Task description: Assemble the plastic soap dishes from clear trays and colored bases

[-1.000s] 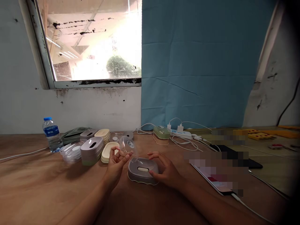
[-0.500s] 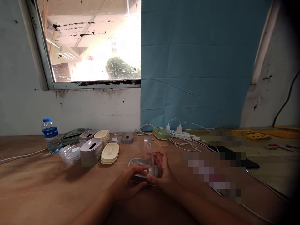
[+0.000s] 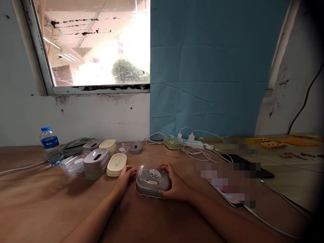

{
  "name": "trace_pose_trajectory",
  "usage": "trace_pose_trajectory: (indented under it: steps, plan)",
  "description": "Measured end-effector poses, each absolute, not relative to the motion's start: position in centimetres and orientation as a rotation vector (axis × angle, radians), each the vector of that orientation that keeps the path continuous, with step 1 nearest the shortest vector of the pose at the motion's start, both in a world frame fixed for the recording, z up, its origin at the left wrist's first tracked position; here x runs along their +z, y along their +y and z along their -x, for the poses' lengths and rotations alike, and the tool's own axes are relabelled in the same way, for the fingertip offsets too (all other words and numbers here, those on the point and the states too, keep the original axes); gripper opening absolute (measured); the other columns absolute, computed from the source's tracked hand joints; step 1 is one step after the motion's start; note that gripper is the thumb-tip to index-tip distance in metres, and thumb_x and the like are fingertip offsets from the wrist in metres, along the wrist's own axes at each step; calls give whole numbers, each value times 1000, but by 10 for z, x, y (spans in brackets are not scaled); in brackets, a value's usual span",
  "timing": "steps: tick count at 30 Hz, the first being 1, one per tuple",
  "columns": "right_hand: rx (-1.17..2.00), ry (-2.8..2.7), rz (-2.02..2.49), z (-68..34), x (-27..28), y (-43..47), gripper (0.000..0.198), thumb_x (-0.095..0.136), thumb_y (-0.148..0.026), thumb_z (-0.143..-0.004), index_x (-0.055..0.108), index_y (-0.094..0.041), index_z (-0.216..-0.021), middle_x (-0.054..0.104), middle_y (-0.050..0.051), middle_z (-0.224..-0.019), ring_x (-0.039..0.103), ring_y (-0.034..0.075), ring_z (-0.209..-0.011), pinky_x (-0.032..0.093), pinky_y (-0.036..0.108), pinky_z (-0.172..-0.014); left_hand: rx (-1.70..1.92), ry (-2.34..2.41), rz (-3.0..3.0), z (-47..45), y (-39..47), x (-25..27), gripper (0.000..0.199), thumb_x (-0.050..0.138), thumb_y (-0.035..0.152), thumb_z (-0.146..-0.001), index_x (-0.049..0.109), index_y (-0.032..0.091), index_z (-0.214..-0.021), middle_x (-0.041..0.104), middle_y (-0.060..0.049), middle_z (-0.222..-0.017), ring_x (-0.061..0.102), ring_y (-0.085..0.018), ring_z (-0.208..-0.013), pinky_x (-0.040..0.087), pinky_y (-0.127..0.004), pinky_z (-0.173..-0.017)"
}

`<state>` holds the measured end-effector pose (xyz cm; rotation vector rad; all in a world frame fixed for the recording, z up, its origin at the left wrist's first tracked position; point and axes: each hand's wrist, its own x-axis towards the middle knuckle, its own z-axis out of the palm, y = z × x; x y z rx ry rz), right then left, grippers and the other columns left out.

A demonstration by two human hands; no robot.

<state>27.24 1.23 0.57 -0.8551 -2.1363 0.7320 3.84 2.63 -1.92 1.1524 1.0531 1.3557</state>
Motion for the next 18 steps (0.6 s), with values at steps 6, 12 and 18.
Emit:
trace_pose_trajectory:
  steps: [6, 12, 18]
  plan:
    - [828, -2109, 878, -271, 2, 15, 74, 71, -24, -53, 24, -22, -110, 43, 9, -113, 43, 23, -107, 35, 34, -90, 1236, 1203, -1257, -41, 17, -15, 36, 53, 44, -67, 45, 16, -87, 58, -3, -81, 56, -20, -84, 40, -32, -79]
    - [878, -2114, 863, -272, 2, 16, 74, 71, -25, -54, 24, -21, -110, 43, 9, -115, 42, 23, -109, 33, 35, -93, 1105, 1298, -1422, -50, -4, 2, 37, 49, 47, -70, 42, 17, -91, 58, -7, -95, 52, -22, -94, 38, -34, -83]
    - [901, -2165, 859, -274, 4, 18, 73, 72, -30, -54, 27, -21, -111, 40, 9, -117, 39, 23, -113, 32, 34, -94, 1090, 1286, -1499, -48, 0, -4, 38, 51, 45, -70, 41, 16, -92, 55, -10, -100, 51, -22, -97, 38, -31, -84]
